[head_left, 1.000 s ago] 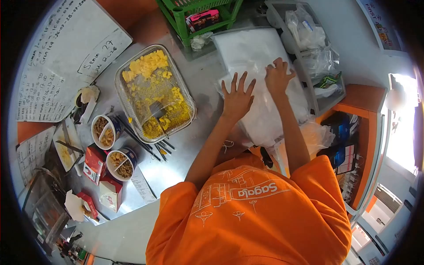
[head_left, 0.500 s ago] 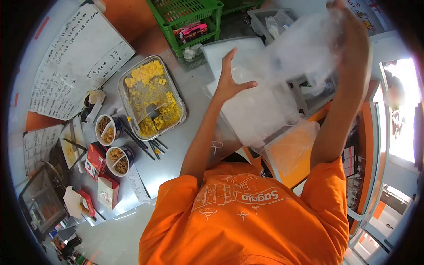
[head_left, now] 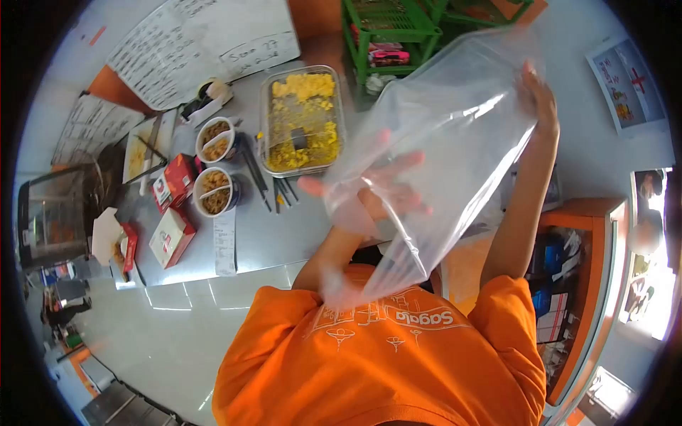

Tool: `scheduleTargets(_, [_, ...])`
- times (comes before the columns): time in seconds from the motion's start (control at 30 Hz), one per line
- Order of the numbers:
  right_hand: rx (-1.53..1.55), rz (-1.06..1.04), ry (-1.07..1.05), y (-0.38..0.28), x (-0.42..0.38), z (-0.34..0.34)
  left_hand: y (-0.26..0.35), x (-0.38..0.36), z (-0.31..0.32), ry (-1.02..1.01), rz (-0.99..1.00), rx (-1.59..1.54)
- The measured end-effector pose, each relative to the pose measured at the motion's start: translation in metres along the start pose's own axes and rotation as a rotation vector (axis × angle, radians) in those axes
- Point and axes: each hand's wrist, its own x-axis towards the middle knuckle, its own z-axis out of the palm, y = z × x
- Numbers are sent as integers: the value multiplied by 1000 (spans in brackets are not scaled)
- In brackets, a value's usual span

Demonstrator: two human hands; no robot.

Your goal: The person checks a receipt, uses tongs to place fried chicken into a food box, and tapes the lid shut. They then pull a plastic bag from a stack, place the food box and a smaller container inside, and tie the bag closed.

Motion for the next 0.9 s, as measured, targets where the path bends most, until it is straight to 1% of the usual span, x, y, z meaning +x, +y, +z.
scheduleTargets(0.03, [56,-62,77,13,-16,14,14,-22,-3,-53,-96,125])
scheduleTargets(0.07, [112,-122,156,25,-31,24,19,-34,7,-43,-129,222])
scheduleTargets(0.1, [121,-137,247,36,-42,29,24,-43,18,-35,-164,318])
scheduleTargets(0.17, [146,-163,432,53,-64,43,19,-63,60,103,-110,456])
scheduleTargets(0.2, [134,-165,392,55,-81,48,24,-68,77,179,-105,537])
scheduleTargets(0.3, [133,-182,241,66,-127,61,57,-90,118,152,69,629])
scheduleTargets(0.37, [185,-226,110,76,-146,69,75,-98,152,322,-42,647])
scheduleTargets(0.4, [206,-295,-51,84,-153,70,81,-104,169,413,-94,648])
scheduleTargets(0.5, [71,-370,-140,98,-181,84,84,-129,210,858,-174,781])
scheduleTargets(0.53, [-28,-341,21,101,-192,91,87,-145,214,910,-181,785])
scheduleTargets(0.6, [-109,-344,109,113,-206,94,92,-187,210,1026,-196,779])
scheduleTargets(0.7, [-189,-343,189,138,-225,109,87,-230,199,1363,-160,782])
scheduleTargets(0.73, [-208,-347,212,145,-230,113,86,-238,197,1353,-130,711])
scheduleTargets(0.8, [-210,-351,-13,185,-214,93,86,-244,191,1314,-76,574])
scheduleTargets(0.83, [-208,-357,-124,203,-208,87,90,-255,177,1304,-64,606])
scheduleTargets(0.9, [-287,-343,-188,220,-211,92,97,-286,143,1284,-38,669])
